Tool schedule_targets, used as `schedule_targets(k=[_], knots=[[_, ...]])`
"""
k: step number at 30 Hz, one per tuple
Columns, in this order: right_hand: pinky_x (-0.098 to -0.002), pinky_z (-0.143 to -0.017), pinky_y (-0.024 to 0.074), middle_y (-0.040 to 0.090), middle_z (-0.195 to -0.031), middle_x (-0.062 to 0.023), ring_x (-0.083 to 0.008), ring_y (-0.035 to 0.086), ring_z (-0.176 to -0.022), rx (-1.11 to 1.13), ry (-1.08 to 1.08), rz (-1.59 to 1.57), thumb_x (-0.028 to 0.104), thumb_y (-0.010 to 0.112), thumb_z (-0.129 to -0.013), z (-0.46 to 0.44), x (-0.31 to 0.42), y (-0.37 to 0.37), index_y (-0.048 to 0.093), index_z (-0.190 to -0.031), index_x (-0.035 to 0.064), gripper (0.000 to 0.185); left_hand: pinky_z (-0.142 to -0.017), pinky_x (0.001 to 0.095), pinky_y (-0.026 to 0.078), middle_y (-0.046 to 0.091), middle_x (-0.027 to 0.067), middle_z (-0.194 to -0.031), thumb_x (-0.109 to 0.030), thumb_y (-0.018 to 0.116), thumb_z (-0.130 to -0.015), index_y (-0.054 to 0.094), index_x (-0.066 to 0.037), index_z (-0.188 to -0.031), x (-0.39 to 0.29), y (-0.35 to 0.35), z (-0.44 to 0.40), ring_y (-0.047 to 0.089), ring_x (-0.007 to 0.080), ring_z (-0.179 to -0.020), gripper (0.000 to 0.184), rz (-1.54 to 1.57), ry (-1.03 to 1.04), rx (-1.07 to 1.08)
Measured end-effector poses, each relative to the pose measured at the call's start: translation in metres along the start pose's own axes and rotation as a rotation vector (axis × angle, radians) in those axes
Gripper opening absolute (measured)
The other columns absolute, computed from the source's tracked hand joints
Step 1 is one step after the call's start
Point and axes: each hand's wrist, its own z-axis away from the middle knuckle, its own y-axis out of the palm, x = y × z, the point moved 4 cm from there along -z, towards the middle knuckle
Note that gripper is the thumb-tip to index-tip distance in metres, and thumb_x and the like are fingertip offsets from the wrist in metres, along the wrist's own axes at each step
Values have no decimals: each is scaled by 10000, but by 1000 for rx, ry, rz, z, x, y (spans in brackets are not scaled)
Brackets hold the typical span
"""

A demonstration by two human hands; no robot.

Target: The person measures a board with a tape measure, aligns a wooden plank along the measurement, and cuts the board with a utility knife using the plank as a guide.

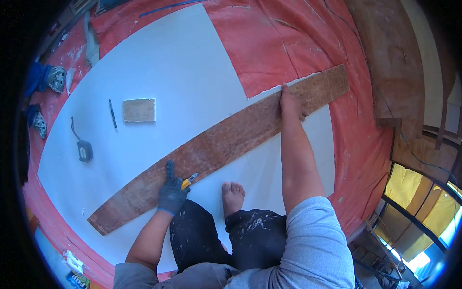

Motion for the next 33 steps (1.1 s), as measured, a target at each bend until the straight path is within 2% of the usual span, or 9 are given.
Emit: schedule_targets(k=[4, 10, 17, 20, 23, 26, 27, 29, 33], knots=[[-720, -1219, 132, -51, -1692, -389, -581, 37, -1570, -43, -53, -35, 891, 508, -850, 4, -11, 12, 1, -1703, 149, 1239, -868, 496, 587, 155, 229, -1733, -298, 803, -877, 718, -54, -1056, 0, 0, -1, 728, 390, -986, 315, -18, -4, 22], [-771, -1192, 89, -82, -1708, -352, -584, 2, -1569, -14, -193, 119, 817, 343, -970, 10, -25, 17, 55, -1706, 162, 1026, -940, 484, 570, 123, 244, -1735, -300, 798, -889, 718, -54, -1077, -5, -7, -1, 712, 402, -1081, 320, 1, -33, 72], [-782, -1185, 81, -26, -1742, -281, -488, -40, -1606, -99, -311, 83, 765, 358, -982, 3, -35, 32, 116, -1704, 140, 985, -961, 499, 562, 91, 246, -1739, -347, 801, -878, 715, -58, -1120, -8, -14, -5, 698, 434, -1120, 386, -60, -49, 156], [-786, -1181, 85, -2, -1749, -262, -447, -39, -1619, -120, -316, 90, 735, 405, -978, 3, -38, 34, 153, -1699, 130, 975, -973, 504, 556, 174, 264, -1717, -388, 793, -886, 710, -54, -1138, -18, -31, -2, 677, 431, -1169, 426, -52, -55, 233], [-785, -1182, 89, 12, -1751, -252, -438, -27, -1621, -170, -330, 89, 710, 448, -970, 5, -36, 34, 195, -1691, 128, 961, -962, 500, 549, 456, 270, -1572, -444, 779, -894, 699, -46, -1163, -43, -58, -10, 670, 411, -1171, 488, -74, 12, -49], [-775, -1191, 96, 24, -1754, -238, -440, -23, -1620, -186, -329, 110, 688, 480, -965, 7, -34, 33, 229, -1684, 136, 941, -942, 492, 540, 666, 239, -1319, -492, 771, -895, 682, -30, -1202, -124, -120, -67, 668, 405, -1146, 562, 121, -96, 168], [-771, -1194, 99, 24, -1755, -232, -441, -24, -1619, -179, -323, 118, 683, 485, -964, 7, -35, 31, 234, -1683, 140, 935, -933, 482, 533, 715, 211, -1191, -483, 751, -918, 673, -15, -1227, -138, -121, -91, 672, 413, -1104, 566, 211, 54, 58], [-761, -1203, 98, 22, -1757, -223, -443, -27, -1618, -160, -308, 128, 676, 495, -962, 7, -35, 31, 237, -1683, 149, 928, -946, 479, 529, 709, 219, -1223, -443, 705, -961, 650, -11, -1277, -189, -128, -143, 666, 419, -1126, 538, 236, 110, 82], [-740, -1220, 74, 7, -1759, -213, -442, -41, -1617, -91, -271, 138, 666, 510, -956, 4, -34, 31, 223, -1688, 159, 935, -977, 496, 524, 690, 256, -1259, -381, 661, -991, 546, -43, -1442, -292, -114, -245, 657, 436, -1177, 574, 265, 534, -73]])
